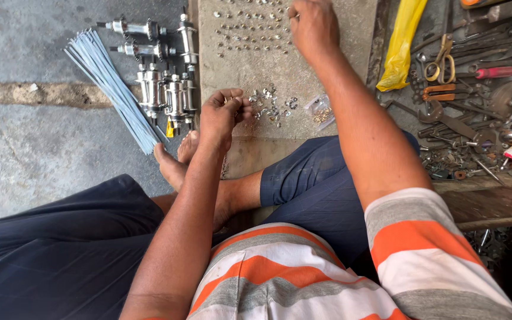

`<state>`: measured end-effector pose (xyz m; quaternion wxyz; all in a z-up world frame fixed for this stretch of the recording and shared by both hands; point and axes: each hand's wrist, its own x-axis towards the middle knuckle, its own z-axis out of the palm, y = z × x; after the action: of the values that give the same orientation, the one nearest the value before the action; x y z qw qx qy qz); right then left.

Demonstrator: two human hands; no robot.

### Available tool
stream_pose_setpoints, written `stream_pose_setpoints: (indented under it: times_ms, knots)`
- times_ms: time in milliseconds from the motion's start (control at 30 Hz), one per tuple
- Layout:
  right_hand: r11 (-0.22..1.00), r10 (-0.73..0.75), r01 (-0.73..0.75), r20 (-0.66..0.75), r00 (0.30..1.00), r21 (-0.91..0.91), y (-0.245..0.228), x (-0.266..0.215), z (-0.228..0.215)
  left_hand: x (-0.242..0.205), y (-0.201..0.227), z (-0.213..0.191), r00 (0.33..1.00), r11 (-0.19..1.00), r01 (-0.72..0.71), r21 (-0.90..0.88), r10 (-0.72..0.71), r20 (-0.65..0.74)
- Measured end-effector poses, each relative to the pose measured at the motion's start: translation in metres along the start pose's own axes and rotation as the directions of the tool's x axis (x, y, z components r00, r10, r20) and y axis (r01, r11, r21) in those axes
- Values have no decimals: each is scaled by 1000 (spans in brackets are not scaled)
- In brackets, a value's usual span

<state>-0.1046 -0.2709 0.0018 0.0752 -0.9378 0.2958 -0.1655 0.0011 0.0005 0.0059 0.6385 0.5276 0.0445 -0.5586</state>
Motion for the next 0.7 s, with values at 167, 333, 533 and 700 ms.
stream_pose_setpoints:
  times_ms: [167,333,533,700]
  knots:
    - [991,133,-134,190,973,-8,2,8,12,4,3,-2,996,998,-6,-64,0,-94]
    - [980,185,-194,146,972,52,-23,-10,6,5,1,-4,989,1000,-4,13,5,-151]
    - [978,-178,103,463,869,183,-81,-70,-13,7,-6,-7,985,999,2,-54,-11,-173]
    - [982,-187,160,467,864,98,-98,-70,-20,7,-5,-6,993,993,-40,-115,27,-111]
